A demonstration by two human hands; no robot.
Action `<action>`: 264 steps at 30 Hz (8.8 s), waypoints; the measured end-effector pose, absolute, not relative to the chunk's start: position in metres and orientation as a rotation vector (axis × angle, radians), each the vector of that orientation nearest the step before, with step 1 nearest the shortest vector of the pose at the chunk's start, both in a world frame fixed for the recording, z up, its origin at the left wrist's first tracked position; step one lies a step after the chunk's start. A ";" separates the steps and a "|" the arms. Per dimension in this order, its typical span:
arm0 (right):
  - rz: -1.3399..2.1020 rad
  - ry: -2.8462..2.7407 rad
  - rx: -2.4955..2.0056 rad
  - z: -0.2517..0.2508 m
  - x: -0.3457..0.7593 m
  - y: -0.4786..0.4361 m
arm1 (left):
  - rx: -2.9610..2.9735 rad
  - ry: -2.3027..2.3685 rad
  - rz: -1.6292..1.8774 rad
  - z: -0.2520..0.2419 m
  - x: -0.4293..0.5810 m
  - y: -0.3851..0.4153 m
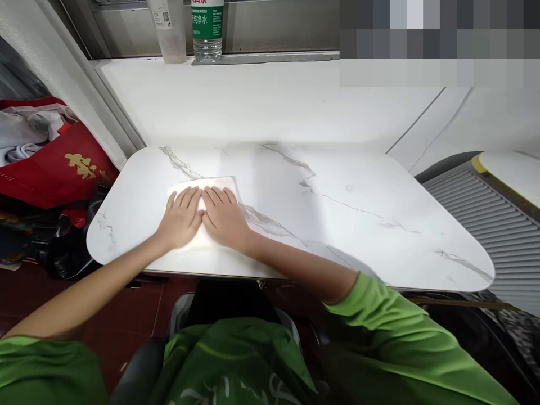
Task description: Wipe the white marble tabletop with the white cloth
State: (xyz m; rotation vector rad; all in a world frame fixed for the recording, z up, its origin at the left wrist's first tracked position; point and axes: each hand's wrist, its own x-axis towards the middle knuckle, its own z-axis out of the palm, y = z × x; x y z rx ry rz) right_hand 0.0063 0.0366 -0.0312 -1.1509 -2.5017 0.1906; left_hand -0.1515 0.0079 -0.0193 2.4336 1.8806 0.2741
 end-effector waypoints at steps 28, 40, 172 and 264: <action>0.213 -2.483 -1.229 -0.029 0.030 0.144 | 2.389 1.824 0.317 -0.019 -0.122 0.120; 0.185 -2.387 -1.228 -0.040 0.030 0.242 | 2.359 1.803 0.444 -0.029 -0.122 0.227; -0.051 -2.261 -1.699 -0.049 0.319 0.046 | 2.653 1.261 0.339 -0.028 0.153 0.061; -0.036 -2.251 -1.705 -0.044 0.408 0.112 | 2.590 1.401 0.409 -0.026 0.245 0.112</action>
